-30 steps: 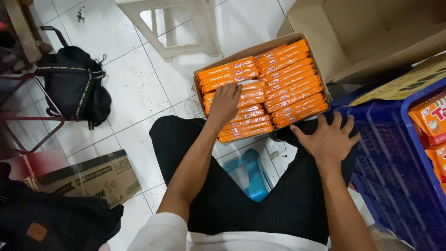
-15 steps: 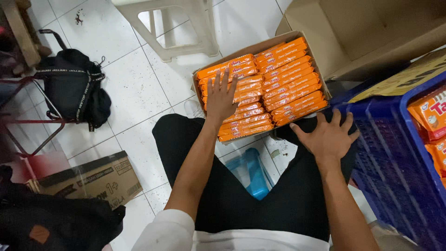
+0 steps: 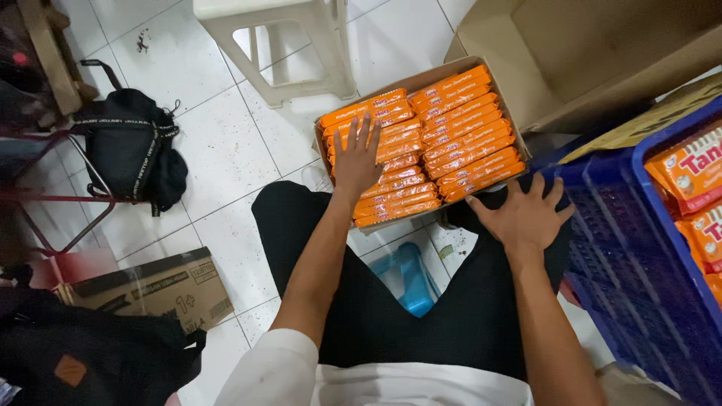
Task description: The person sits on a stool and transfers stacks of orange and green snack packets from a cardboard box into a blue plastic crate. They repeatedly pick up bundles of snacks and place them into the crate, organizing them in neat rows.
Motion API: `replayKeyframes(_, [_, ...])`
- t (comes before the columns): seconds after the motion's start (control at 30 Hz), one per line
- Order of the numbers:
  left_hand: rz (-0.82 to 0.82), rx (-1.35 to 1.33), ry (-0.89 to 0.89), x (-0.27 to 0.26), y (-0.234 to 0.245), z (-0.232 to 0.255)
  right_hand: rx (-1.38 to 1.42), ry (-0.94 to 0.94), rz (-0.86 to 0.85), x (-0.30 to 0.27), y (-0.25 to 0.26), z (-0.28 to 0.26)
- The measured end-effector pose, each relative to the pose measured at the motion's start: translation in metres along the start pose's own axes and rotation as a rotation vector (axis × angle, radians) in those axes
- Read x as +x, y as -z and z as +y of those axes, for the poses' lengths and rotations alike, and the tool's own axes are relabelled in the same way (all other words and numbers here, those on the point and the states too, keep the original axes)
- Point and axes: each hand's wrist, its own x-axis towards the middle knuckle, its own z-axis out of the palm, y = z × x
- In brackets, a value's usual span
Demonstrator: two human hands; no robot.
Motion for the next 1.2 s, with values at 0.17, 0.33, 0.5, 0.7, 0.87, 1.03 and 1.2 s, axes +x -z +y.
replayKeyframes(0.17, [0.015,0.008,-0.008,0.000,-0.007,-0.001,0.068,-0.015,-0.035,-0.006,0.009,0.006])
replayKeyframes(0.33, [-0.017,0.019,0.003,-0.006,0.003,0.002,0.139,-0.048,-0.075,-0.016,0.009,0.025])
replayKeyframes(0.5, [-0.079,-0.072,-0.037,-0.021,0.046,0.046,0.343,0.067,0.215,-0.035,-0.020,0.068])
replayKeyframes(0.7, [0.305,-0.291,-0.393,-0.048,0.033,0.171,0.677,0.058,0.114,-0.082,-0.014,0.092])
replayKeyframes(0.87, [0.440,-0.484,-0.625,-0.030,0.050,0.282,0.960,-0.192,0.197,-0.057,0.022,0.168])
replayKeyframes(1.03, [0.319,-0.550,-0.737,0.007,0.077,0.352,0.708,-0.397,0.200,0.007,0.078,0.267])
replayKeyframes(1.2, [0.302,-0.422,-0.567,0.020,0.082,0.381,0.610,-0.227,0.189,0.083,0.104,0.328])
